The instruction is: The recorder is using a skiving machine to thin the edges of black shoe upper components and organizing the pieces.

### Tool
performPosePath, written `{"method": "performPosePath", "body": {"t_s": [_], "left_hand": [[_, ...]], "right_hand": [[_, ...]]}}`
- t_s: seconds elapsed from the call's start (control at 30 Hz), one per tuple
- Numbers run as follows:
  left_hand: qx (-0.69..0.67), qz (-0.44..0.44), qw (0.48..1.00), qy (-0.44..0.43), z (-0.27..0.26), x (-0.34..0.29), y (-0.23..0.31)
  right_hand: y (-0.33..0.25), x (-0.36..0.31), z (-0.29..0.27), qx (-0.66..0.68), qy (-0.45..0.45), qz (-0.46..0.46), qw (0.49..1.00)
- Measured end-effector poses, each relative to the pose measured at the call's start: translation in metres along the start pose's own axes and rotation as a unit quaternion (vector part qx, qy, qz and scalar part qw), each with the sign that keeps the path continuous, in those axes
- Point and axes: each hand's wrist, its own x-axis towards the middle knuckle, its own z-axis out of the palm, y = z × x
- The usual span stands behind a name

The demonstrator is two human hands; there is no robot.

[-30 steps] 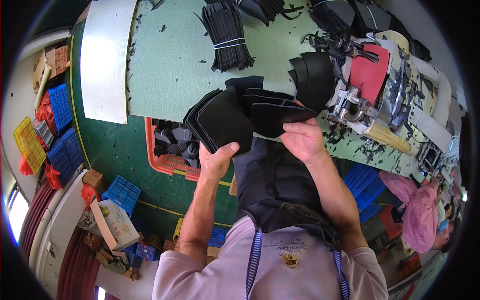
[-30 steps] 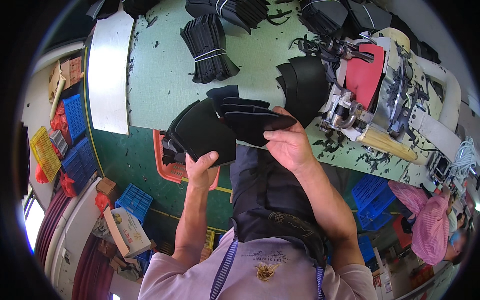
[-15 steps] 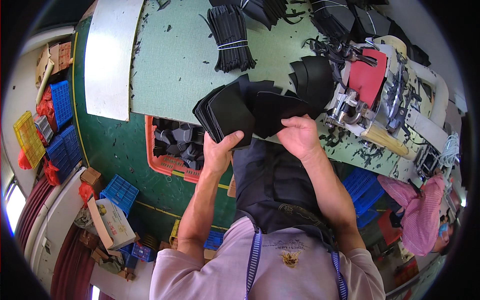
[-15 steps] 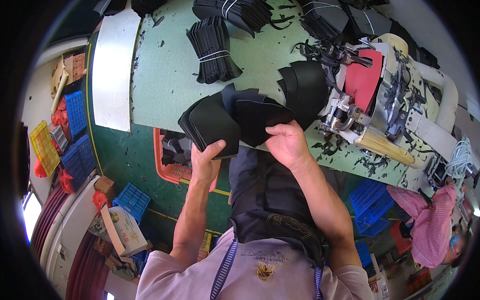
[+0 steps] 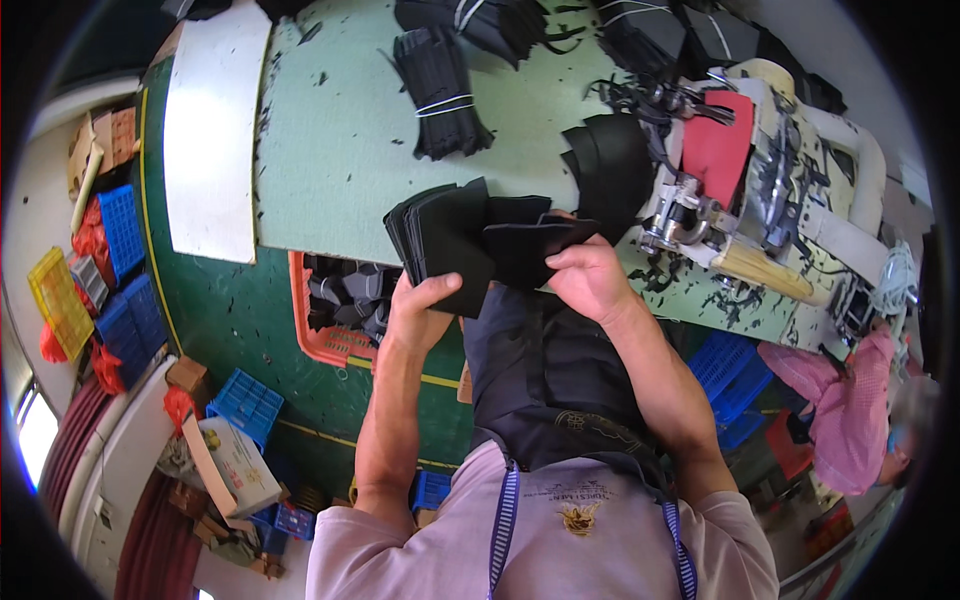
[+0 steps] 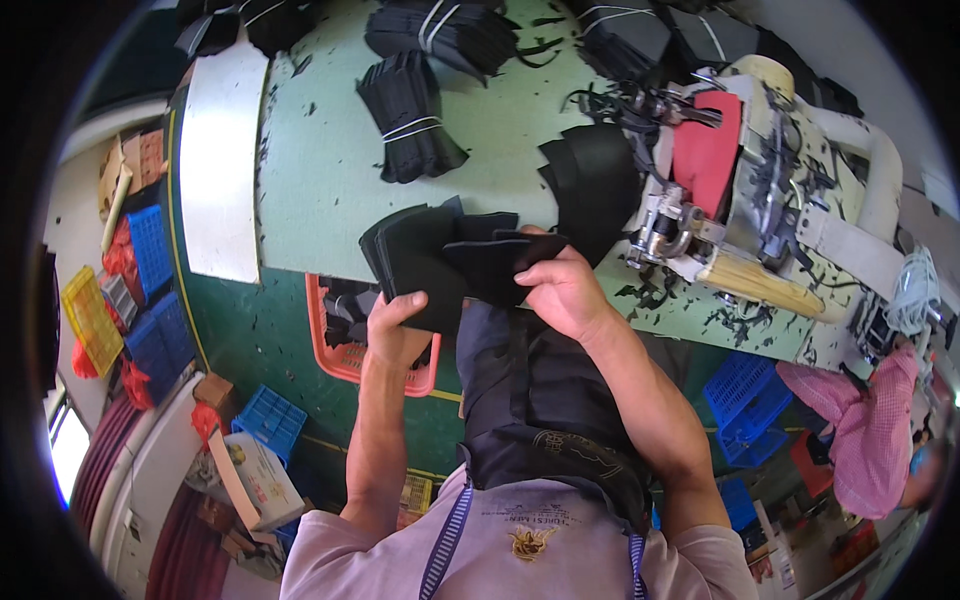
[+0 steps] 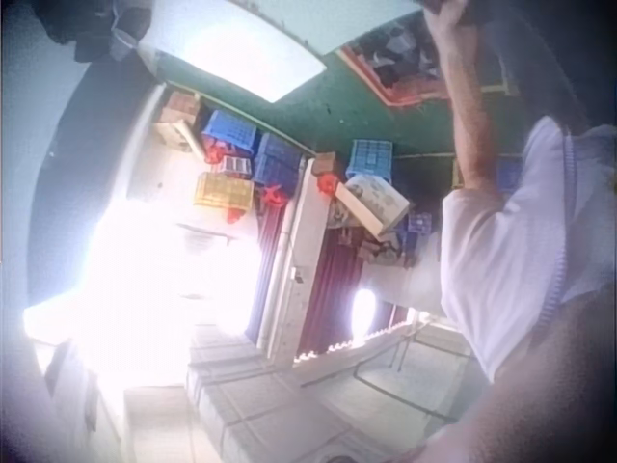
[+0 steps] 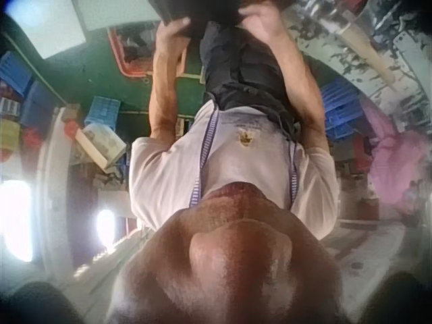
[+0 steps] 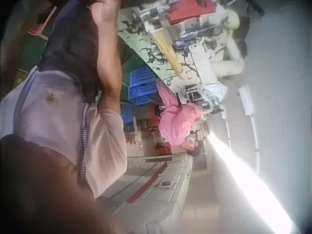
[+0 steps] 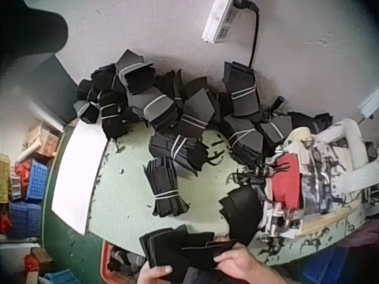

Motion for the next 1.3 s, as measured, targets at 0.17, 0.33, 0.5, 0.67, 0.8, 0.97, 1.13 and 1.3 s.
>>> {"method": "performPosePath", "body": {"t_s": [0.17,0.33,0.5,0.67,0.8,0.97,1.13,1.3], "left_hand": [[0.027,-0.061,0.997,-0.046,-0.002,-0.001,0.013],[0.052,-0.074,0.995,-0.042,-0.010,0.001,0.008],[0.053,-0.111,0.990,-0.076,-0.006,0.011,0.012],[0.040,-0.085,0.995,-0.028,-0.008,0.011,0.010],[-0.130,-0.024,0.990,-0.041,-0.024,0.005,0.014],[-0.135,0.064,0.989,-0.008,-0.023,-0.007,0.022],[-0.031,0.088,0.996,0.009,-0.012,-0.012,0.040],[0.043,0.020,0.998,0.043,0.016,0.004,0.029]], "right_hand": [[-0.006,-0.002,0.001,-0.073,-0.019,0.020,0.997],[-0.014,-0.008,0.002,-0.145,-0.050,0.019,0.988],[-0.014,-0.008,-0.008,-0.147,-0.059,0.030,0.987],[-0.011,-0.008,-0.005,-0.202,-0.041,0.022,0.978],[0.003,-0.005,0.003,-0.269,0.015,-0.032,0.962],[0.016,-0.016,-0.006,-0.339,0.091,-0.094,0.931],[-0.003,-0.057,0.018,-0.204,0.085,-0.207,0.953],[-0.031,-0.101,0.021,-0.020,0.015,-0.147,0.989]]}}
